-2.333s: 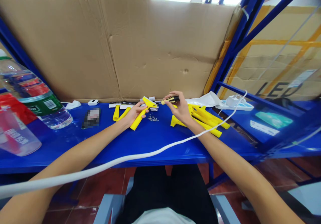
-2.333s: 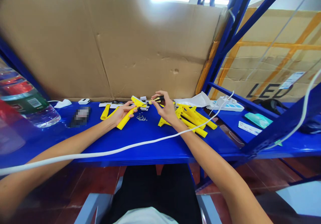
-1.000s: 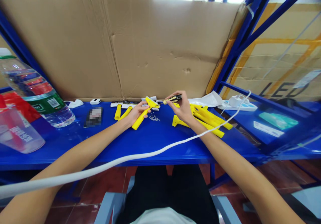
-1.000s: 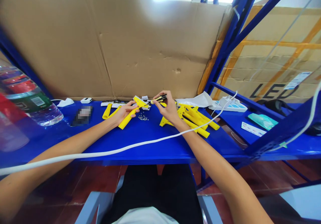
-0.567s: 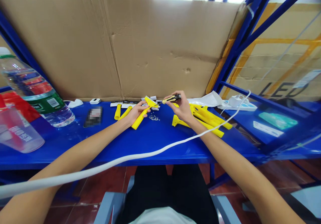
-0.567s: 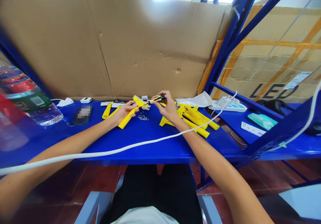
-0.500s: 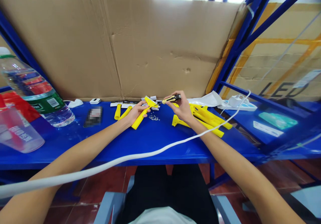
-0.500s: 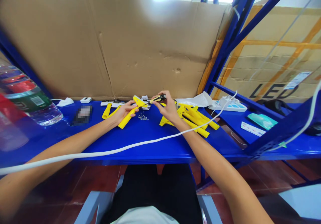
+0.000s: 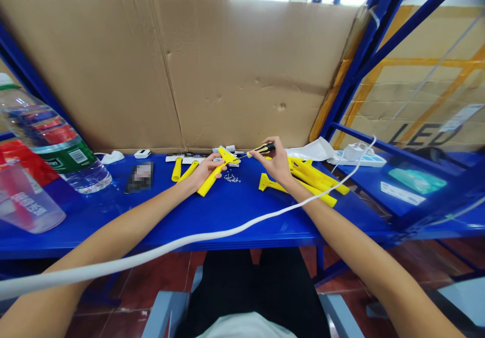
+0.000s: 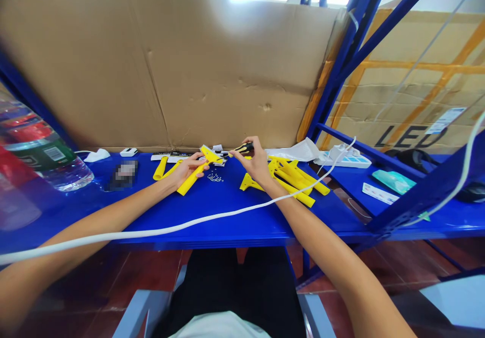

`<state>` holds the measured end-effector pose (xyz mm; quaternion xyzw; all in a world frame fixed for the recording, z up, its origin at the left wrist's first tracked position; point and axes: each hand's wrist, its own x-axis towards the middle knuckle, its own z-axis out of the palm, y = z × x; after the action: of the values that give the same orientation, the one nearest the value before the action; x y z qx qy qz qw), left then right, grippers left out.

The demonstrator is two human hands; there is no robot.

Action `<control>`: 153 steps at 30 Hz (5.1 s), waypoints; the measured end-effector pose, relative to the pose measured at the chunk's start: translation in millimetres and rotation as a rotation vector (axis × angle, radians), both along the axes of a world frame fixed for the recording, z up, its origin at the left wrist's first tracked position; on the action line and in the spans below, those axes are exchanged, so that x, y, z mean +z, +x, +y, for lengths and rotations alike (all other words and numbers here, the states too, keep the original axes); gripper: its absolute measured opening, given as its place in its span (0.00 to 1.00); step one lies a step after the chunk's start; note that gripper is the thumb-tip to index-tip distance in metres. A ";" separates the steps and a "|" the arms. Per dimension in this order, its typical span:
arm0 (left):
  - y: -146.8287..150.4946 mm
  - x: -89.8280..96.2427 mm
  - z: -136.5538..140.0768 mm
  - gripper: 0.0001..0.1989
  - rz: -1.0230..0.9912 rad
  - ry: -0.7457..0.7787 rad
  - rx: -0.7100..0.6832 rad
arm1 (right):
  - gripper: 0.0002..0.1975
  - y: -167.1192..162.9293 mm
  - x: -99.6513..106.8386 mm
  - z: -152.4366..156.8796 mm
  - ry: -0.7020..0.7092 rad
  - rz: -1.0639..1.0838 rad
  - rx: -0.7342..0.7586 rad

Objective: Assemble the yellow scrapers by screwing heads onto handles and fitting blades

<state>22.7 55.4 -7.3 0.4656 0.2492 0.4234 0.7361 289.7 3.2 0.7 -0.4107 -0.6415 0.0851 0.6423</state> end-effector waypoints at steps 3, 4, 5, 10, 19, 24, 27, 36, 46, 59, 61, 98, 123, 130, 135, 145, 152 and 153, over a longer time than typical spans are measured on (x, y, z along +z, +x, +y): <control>-0.1 -0.3 -0.2 0.21 0.000 -0.001 0.002 | 0.26 -0.7 -2.0 -1.9 0.018 -0.004 0.097; -0.2 -0.6 0.2 0.21 0.000 -0.002 0.004 | 0.26 -2.1 -2.4 -3.0 0.025 0.000 0.157; -0.2 -1.0 0.7 0.21 0.000 -0.004 0.007 | 0.25 -3.6 -2.6 -4.0 0.028 0.005 0.212; -0.8 -3.0 3.8 0.21 0.000 -0.014 0.019 | 0.24 -9.4 -1.5 -6.0 -0.004 0.018 0.282; -0.9 -2.8 3.3 0.23 -0.001 -0.008 0.017 | 0.26 -6.1 -1.6 -1.1 -0.023 0.038 0.201; -1.0 -2.0 3.3 0.25 -0.003 -0.010 0.009 | 0.27 -4.2 -4.9 2.7 -0.010 0.053 0.171; -1.2 -3.0 4.8 0.24 -0.002 -0.008 0.010 | 0.25 -5.8 -7.2 3.0 0.040 0.030 0.175; 0.1 -7.1 7.5 0.19 0.020 -0.005 -0.023 | 0.24 -10.9 -4.4 -1.3 0.139 0.109 0.150; 0.7 -8.2 6.0 0.20 0.043 -0.003 -0.044 | 0.24 -19.0 -1.4 -7.5 0.143 0.099 0.206; 1.2 -7.2 5.7 0.20 0.077 -0.002 -0.066 | 0.23 -20.7 -2.3 -8.2 0.136 0.085 0.223; 1.2 -7.6 5.5 0.20 0.076 0.001 -0.066 | 0.23 -21.0 -1.9 -8.8 0.130 0.084 0.218; 1.3 -9.2 3.9 0.21 0.076 0.028 -0.061 | 0.20 -12.4 1.3 -9.7 0.165 -0.125 0.127; -0.8 -8.3 5.8 0.22 0.082 0.027 -0.052 | 0.17 -4.2 2.8 -6.7 0.117 -0.137 0.062; -1.1 -8.9 7.8 0.23 0.089 0.030 -0.033 | 0.16 -0.7 3.7 -8.2 0.099 -0.165 0.095; -0.5 -9.9 7.6 0.22 0.089 0.032 -0.022 | 0.15 -0.2 3.6 -8.4 0.089 -0.183 0.044; -0.1 -7.8 4.3 0.21 0.078 0.034 -0.020 | 0.15 -0.5 2.4 -8.9 0.043 -0.185 -0.016; 1.1 -8.6 4.2 0.22 0.068 0.024 -0.023 | 0.16 -7.7 2.5 -10.4 0.131 -0.071 0.228; 1.0 -8.6 4.3 0.22 0.067 0.024 -0.024 | 0.15 -10.1 2.0 -10.5 0.134 -0.048 0.249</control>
<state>23.7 59.7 -15.9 0.4912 0.2630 0.4019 0.7266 279.7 -7.3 2.6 -0.2859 -0.7071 0.1112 0.6371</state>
